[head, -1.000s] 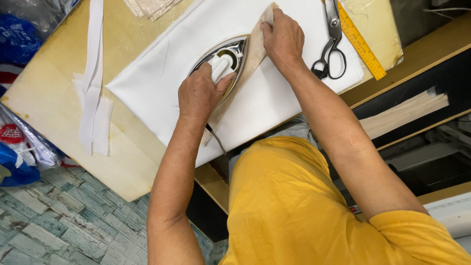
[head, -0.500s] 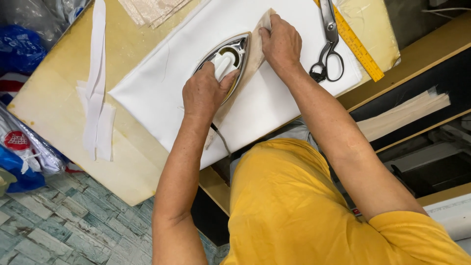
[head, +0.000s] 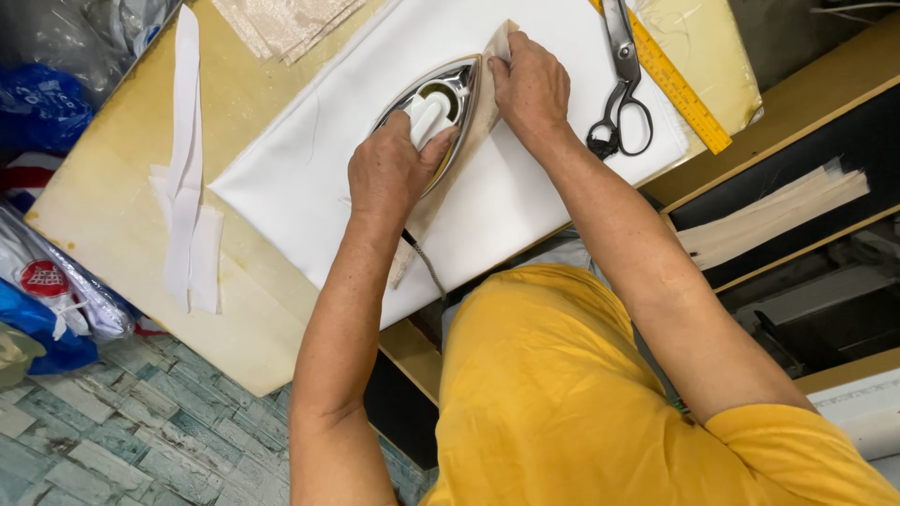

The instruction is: Measuring fabric with a ruler, cutting it into strips with scissors, and ironing the strips to flatten them.

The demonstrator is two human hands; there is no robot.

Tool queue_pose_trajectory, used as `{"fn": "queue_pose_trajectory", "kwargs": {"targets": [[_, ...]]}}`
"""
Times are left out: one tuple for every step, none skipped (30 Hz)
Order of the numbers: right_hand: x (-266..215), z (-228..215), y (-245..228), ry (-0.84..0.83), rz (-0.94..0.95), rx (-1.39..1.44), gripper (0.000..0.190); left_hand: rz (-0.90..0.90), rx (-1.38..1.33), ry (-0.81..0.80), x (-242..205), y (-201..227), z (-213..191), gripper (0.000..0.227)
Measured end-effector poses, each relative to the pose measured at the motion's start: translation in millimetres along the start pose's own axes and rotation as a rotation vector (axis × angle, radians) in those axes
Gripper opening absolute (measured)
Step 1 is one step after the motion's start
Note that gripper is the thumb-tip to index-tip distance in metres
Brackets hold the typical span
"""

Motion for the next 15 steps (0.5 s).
{"fn": "queue_pose_trajectory", "kwargs": {"targets": [[1,-3,-2,0.001,0.001,0.002,0.024,0.001,0.001,0.001,0,-1,1,0.069],[1,-4,-2,-0.021,0.02,0.009,0.022,0.016,0.009,0.007,0,0,1,0.069],[1,-5,-1,-0.043,0.041,0.015,0.021,0.032,0.015,0.013,0,1,1,0.069],[5,-13,-2,-0.041,0.043,0.015,0.021,0.035,0.016,0.012,0,1,2,0.069],[5,-13,4,-0.112,0.155,0.039,0.021,0.033,0.018,0.015,0,1,2,0.069],[4,-14,10,-0.184,0.267,0.063,0.022,0.031,0.021,0.019,0,0,2,0.069],[7,-16,10,-0.183,0.266,0.064,0.022,0.031,0.022,0.02,1,0,2,0.069],[9,-17,12,-0.197,0.297,0.09,0.029,0.024,0.023,0.012,1,-1,3,0.069],[10,-18,15,-0.211,0.331,0.115,0.037,0.018,0.024,0.0,0,-1,4,0.069],[12,-15,16,-0.211,0.334,0.115,0.037,0.02,0.024,-0.002,0,-1,4,0.069],[16,-14,16,-0.185,0.311,0.087,0.036,0.029,0.023,0.008,0,0,3,0.069],[20,-14,15,-0.159,0.287,0.059,0.038,0.038,0.023,0.018,1,1,1,0.07],[20,-9,19,-0.16,0.288,0.059,0.038,0.038,0.024,0.017,0,1,3,0.07],[21,-8,23,-0.134,0.27,0.016,0.032,0.043,0.033,0.033,0,1,2,0.07],[24,-6,27,-0.107,0.249,-0.029,0.026,0.047,0.04,0.05,1,1,2,0.07]]}}
Point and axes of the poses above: each hand's wrist, its own x-axis towards the middle knuckle, its own z-axis out of the palm, y = z × x, the point moved 9 cm from there along x, towards the middle knuckle, and after that the axes turned 15 degrees about y, right-handed, at the moved point
